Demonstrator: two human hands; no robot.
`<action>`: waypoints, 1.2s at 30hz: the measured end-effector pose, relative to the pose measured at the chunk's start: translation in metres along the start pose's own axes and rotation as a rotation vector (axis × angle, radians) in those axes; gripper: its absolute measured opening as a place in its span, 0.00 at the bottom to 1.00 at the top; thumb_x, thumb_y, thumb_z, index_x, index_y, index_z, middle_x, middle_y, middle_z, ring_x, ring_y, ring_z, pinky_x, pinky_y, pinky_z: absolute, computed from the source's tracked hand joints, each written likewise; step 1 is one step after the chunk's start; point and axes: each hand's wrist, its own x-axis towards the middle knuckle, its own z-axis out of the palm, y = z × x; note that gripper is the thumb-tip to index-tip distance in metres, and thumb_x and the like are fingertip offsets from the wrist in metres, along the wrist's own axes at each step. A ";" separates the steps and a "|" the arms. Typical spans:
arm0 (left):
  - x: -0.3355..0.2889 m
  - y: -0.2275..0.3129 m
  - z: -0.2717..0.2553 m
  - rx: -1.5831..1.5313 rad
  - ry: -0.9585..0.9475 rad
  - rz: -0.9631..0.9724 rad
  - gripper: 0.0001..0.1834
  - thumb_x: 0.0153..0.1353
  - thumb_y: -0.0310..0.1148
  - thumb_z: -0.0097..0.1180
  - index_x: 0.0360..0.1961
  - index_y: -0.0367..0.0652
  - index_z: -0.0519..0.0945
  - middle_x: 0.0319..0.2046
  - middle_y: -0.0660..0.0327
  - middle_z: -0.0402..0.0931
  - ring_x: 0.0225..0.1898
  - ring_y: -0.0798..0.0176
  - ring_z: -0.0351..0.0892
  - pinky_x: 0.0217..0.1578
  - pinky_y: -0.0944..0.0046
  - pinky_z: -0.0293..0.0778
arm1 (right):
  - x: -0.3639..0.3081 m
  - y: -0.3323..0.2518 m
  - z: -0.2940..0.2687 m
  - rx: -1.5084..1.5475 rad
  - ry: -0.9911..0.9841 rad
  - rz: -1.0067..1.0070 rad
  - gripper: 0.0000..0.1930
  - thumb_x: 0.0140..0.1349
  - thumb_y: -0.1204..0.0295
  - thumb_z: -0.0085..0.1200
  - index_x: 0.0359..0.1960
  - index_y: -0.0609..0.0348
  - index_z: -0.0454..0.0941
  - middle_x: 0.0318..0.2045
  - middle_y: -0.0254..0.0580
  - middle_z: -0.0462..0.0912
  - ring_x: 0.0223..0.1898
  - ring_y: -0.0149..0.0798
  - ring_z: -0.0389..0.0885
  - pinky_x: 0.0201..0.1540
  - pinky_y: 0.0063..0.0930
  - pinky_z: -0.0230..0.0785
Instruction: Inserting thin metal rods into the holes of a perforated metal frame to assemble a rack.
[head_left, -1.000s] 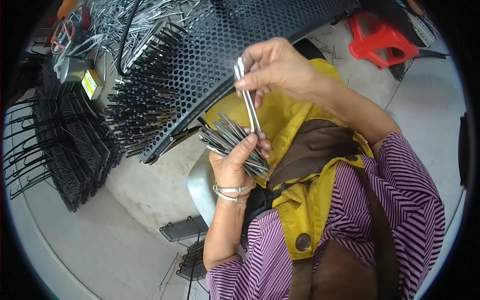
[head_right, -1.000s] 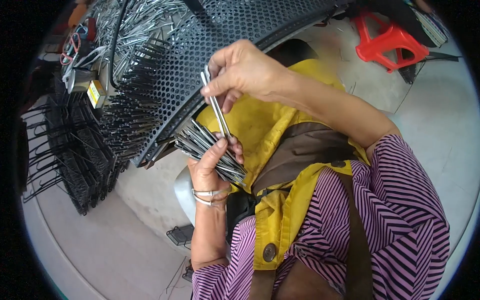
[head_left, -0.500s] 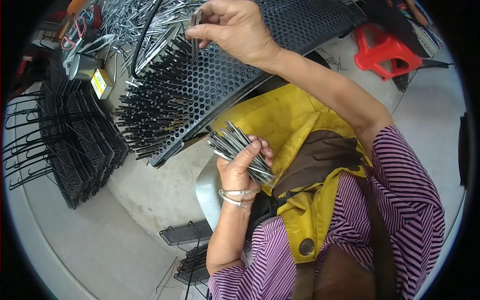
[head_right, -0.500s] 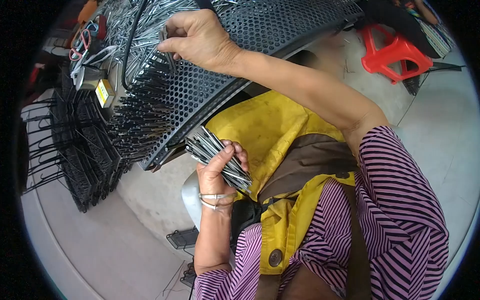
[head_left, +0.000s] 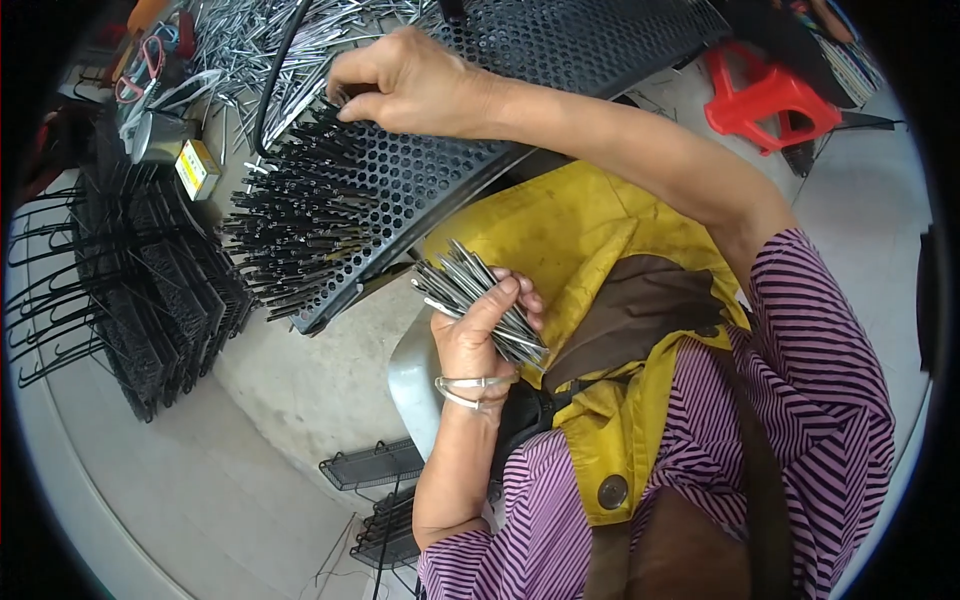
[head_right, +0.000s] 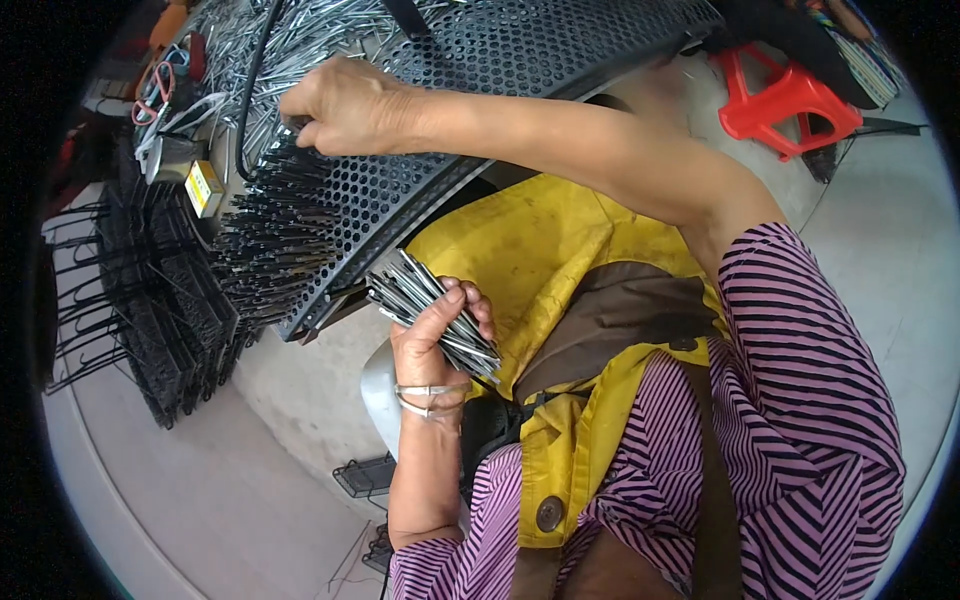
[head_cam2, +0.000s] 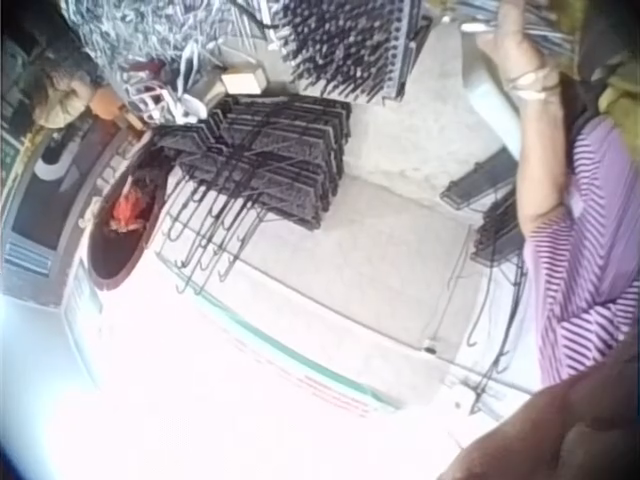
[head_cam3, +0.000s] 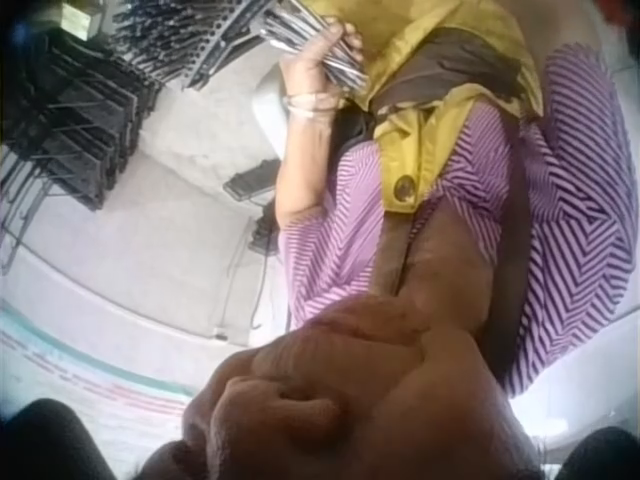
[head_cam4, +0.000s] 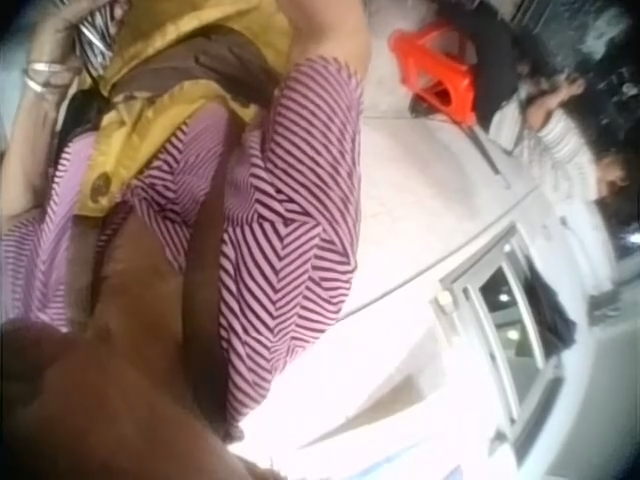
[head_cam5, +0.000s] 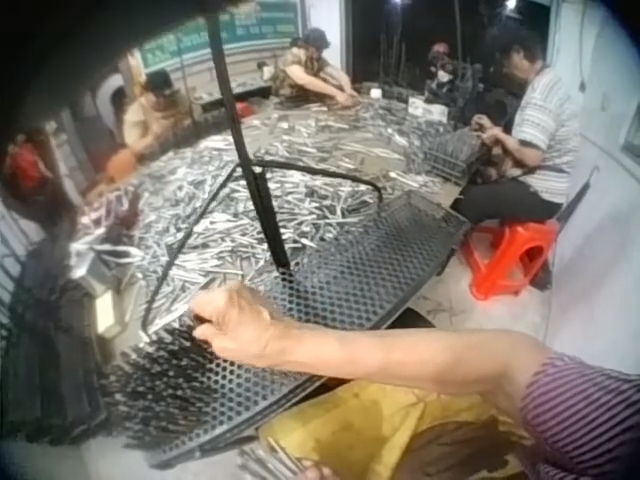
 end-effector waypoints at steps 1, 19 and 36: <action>0.000 0.000 0.000 0.002 -0.001 -0.004 0.07 0.47 0.20 0.54 0.29 0.34 0.71 0.23 0.53 0.72 0.22 0.59 0.73 0.18 0.66 0.72 | 0.001 -0.001 0.000 -0.046 -0.025 -0.025 0.07 0.44 0.77 0.56 0.26 0.64 0.73 0.19 0.43 0.76 0.21 0.36 0.76 0.24 0.25 0.66; 0.001 0.001 0.000 0.035 -0.010 0.026 0.06 0.47 0.21 0.54 0.28 0.35 0.72 0.23 0.53 0.72 0.22 0.58 0.73 0.19 0.65 0.71 | 0.013 -0.025 -0.004 -0.150 -0.105 0.004 0.04 0.38 0.82 0.47 0.13 0.65 0.66 0.09 0.47 0.68 0.13 0.40 0.71 0.19 0.33 0.62; 0.002 -0.001 -0.001 0.062 -0.027 0.029 0.06 0.47 0.21 0.53 0.29 0.35 0.72 0.23 0.53 0.72 0.22 0.59 0.72 0.19 0.65 0.70 | 0.020 -0.010 -0.008 -0.112 -0.103 -0.046 0.02 0.34 0.79 0.47 0.14 0.64 0.72 0.14 0.47 0.73 0.20 0.41 0.74 0.26 0.32 0.66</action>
